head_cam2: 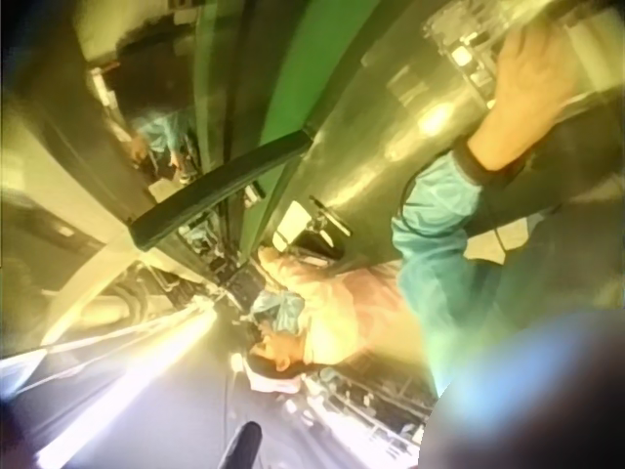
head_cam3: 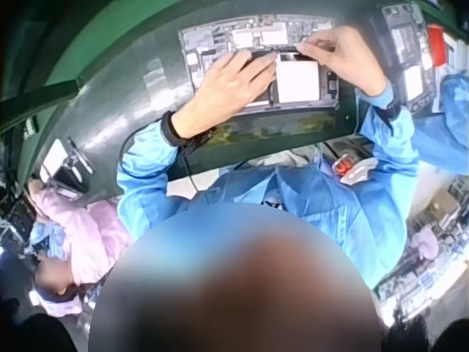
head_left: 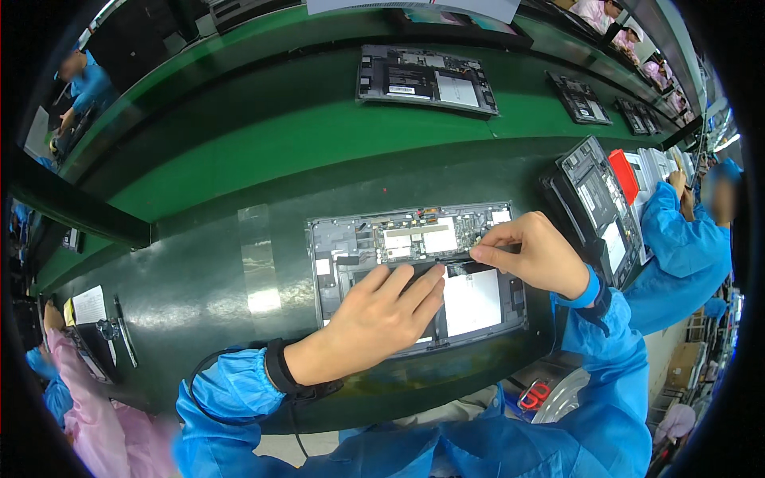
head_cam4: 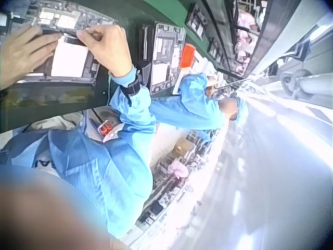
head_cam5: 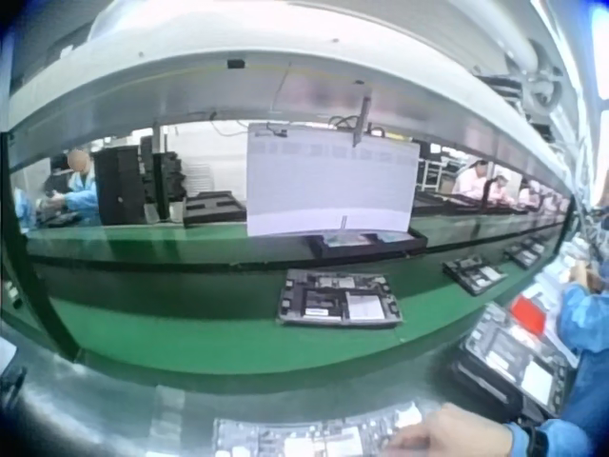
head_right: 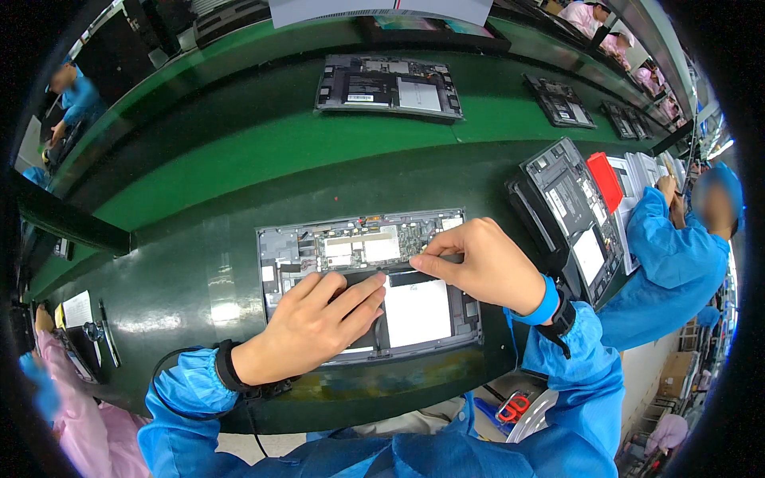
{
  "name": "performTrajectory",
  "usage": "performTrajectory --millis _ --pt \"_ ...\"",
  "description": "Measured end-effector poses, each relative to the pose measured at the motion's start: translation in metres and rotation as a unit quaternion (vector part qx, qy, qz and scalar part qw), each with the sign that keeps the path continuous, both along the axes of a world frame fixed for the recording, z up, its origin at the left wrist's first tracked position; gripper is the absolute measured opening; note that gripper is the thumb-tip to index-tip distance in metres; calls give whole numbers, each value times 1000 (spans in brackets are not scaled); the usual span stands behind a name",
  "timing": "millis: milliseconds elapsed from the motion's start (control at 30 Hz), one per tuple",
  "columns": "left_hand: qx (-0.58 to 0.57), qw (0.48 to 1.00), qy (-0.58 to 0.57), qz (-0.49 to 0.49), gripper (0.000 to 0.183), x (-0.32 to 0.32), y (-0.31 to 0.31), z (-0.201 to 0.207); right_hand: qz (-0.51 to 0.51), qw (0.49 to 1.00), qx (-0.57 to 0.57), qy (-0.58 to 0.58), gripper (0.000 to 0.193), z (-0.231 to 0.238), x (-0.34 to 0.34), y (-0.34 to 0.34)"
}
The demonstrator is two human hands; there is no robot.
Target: The person assembles the internal components of a tablet device by hand, placing a circuit board, ribbon cable, and internal battery into a tablet chassis, then securing them with a manual screwdriver.
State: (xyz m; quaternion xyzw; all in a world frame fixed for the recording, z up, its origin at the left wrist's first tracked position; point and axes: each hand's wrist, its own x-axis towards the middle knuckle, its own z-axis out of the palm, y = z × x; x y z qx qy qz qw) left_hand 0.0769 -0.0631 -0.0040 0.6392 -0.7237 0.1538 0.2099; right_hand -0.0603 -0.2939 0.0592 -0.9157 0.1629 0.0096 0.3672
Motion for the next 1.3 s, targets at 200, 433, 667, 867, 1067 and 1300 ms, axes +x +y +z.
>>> performTrajectory --millis 200,433,667,867,1067,1300 --pt "-7 1000 -2 -1 30 1 1 -1 -3 998 30 60 27 0 11 -1" --pt "-3 1000 -11 -6 32 1 3 1 -13 997 72 36 27 -9 8 -2" --pt "4 1000 -19 -12 32 2 0 3 -19 998 62 15 26 -12 6 -2" --pt "1 1000 9 3 34 0 0 0 -3 999 36 8 25 -10 9 1" --pt "5 1000 4 -14 35 2 1 3 -7 1000 24 5 24 -7 5 4" --pt "1 1000 16 -3 35 2 0 0 15 999 -28 -2 19 -2 8 6"
